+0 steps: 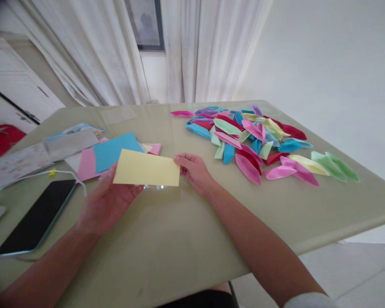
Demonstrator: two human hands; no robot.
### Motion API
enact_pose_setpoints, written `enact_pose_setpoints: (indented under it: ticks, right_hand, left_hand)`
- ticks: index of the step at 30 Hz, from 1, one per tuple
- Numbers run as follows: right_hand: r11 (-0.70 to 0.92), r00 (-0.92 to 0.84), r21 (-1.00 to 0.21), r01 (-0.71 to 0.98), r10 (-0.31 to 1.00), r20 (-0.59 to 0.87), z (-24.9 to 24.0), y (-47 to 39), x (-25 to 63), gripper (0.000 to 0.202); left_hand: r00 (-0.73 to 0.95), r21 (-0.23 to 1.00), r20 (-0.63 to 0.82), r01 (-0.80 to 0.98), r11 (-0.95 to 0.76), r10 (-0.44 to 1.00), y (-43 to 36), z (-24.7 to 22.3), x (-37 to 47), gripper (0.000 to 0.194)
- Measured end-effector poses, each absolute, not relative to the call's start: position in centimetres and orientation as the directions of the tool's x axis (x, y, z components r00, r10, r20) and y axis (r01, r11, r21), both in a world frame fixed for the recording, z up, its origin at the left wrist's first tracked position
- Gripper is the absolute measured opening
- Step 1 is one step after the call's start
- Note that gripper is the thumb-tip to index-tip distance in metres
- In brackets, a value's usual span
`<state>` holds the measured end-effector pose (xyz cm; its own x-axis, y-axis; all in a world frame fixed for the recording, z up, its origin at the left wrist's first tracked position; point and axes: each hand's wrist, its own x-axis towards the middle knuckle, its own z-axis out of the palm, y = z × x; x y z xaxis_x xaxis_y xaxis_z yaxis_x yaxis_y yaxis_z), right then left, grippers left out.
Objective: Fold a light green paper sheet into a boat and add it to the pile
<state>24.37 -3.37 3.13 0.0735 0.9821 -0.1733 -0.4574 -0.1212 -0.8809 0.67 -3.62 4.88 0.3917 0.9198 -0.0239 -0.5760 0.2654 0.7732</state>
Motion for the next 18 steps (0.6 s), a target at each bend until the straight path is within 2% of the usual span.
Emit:
enact_pose_setpoints:
  ticks: [5,11,14,18]
  right_hand:
    - [-0.106,0.090,-0.893,-0.436,0.983,-0.160,3.01,-3.17,24.51,0.031]
    - [-0.128,0.070,-0.904,-0.409,0.983,-0.171,3.31,-3.30,24.49,0.032]
    - [-0.160,0.068,-0.890,-0.427,0.976,-0.208,3.57,-3.42,24.34,0.034]
    - [-0.166,0.099,-0.890,-0.425,0.969,-0.228,3.67,-3.46,24.27,0.037]
  left_hand:
    - [0.437,0.767,-0.048,-0.560,0.313,0.898,-3.65,4.80,0.55,0.025]
    - [0.533,0.826,0.033,-0.490,0.277,0.845,-3.90,5.02,0.33,0.036]
    - [0.542,0.873,0.064,-0.438,0.217,0.838,-4.05,4.78,0.48,0.052]
    - [0.410,0.912,0.179,-0.409,0.005,0.895,-3.92,4.08,0.59,0.071]
